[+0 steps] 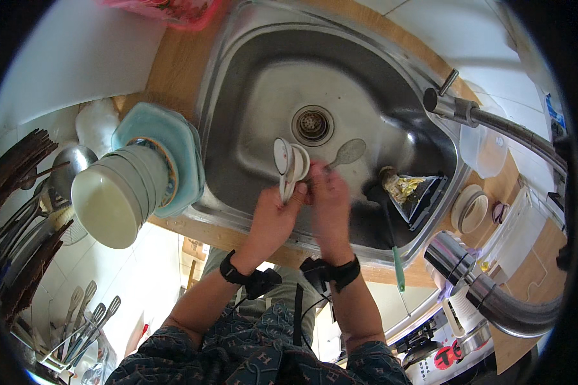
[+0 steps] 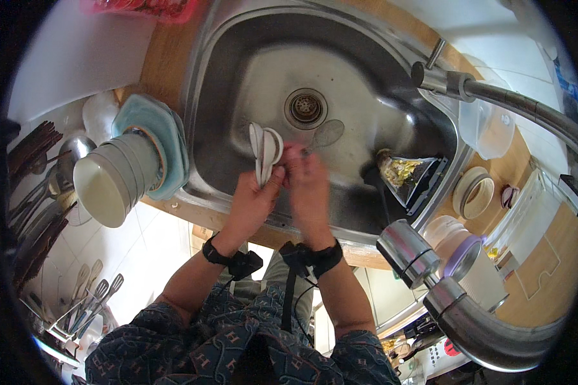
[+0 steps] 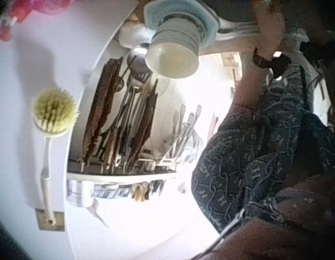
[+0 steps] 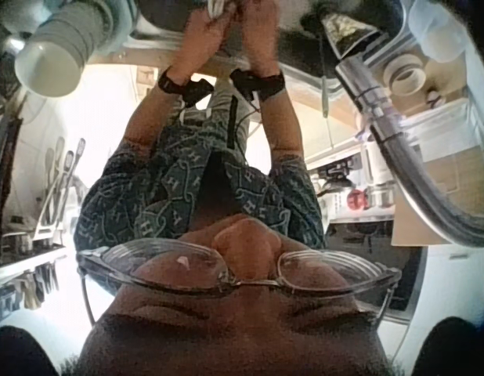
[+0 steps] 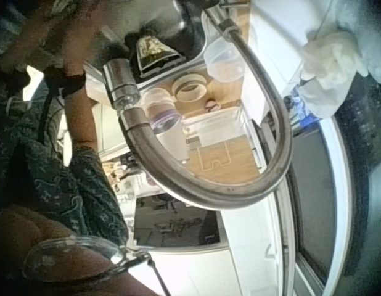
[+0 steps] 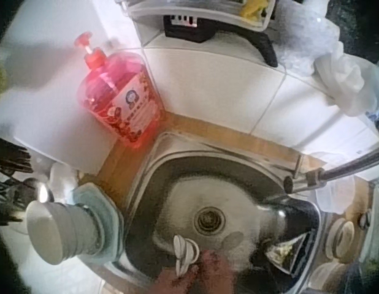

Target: The person washes white chopsticks and spoons in a kitchen sink using running water and dish soap. They rinse the items under the faucet, place the chopsticks in a utensil holder, and continue washing spoons.

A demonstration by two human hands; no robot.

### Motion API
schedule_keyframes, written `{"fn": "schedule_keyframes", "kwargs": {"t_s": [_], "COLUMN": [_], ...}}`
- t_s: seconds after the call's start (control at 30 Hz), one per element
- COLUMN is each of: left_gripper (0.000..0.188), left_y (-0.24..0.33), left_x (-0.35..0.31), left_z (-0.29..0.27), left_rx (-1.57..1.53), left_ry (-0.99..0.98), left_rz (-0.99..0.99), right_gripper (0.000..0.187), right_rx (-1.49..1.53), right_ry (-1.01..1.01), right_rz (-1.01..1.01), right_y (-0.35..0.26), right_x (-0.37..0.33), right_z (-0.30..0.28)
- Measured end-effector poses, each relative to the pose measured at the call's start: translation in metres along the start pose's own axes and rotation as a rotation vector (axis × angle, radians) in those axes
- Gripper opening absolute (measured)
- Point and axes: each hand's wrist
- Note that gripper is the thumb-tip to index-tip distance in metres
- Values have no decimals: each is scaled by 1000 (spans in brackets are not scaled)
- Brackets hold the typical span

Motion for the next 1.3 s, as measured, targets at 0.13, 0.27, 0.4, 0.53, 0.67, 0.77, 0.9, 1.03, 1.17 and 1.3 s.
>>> {"fn": "schedule_keyframes", "kwargs": {"t_s": [0.13, 0.27, 0.4, 0.53, 0.67, 0.77, 0.9, 1.03, 1.17, 1.3], "left_gripper": [33, 34, 37, 40, 41, 41, 40, 41, 41, 40], "left_y": [4, 4, 1, 1, 0, 0, 0, 3, 8, 11], "left_x": [1, 1, 1, 1, 0, -1, 0, 2, 5, 6], "left_z": [-1, 0, 2, 1, 1, 1, -5, -11, -10, -9], "left_rx": [42, 12, 92, 111, 173, 194, 127, 84, 95, -22], "left_ry": [-78, -43, -45, -35, -75, -52, -9, 18, -2, -11], "left_rz": [-110, -62, -29, 46, -4, 5, -18, -63, -80, -102], "right_gripper": [43, 42, 39, 35, 35, 33, 35, 24, 31, 34], "right_rx": [-43, 373, 78, 394, 375, 436, 32, -113, -261, -774], "right_ry": [67, -11, 102, 23, 65, -9, 175, 587, 604, 543], "right_rz": [-335, -115, -347, -72, -152, -59, -101, -426, -514, -590], "right_y": [-1, -7, -5, 7, 14, 8, -12, -41, -87, -126], "right_x": [4, 1, 3, 12, 11, 5, 6, -8, -5, 55], "right_z": [0, 2, -5, -17, -17, -16, -43, -105, -129, -139]}}
Point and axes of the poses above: each hand's wrist, its own x-axis towards the middle knuckle, its own z-axis out of the palm, y = z × x, and after that the axes turned 2 degrees about -y, right-handed
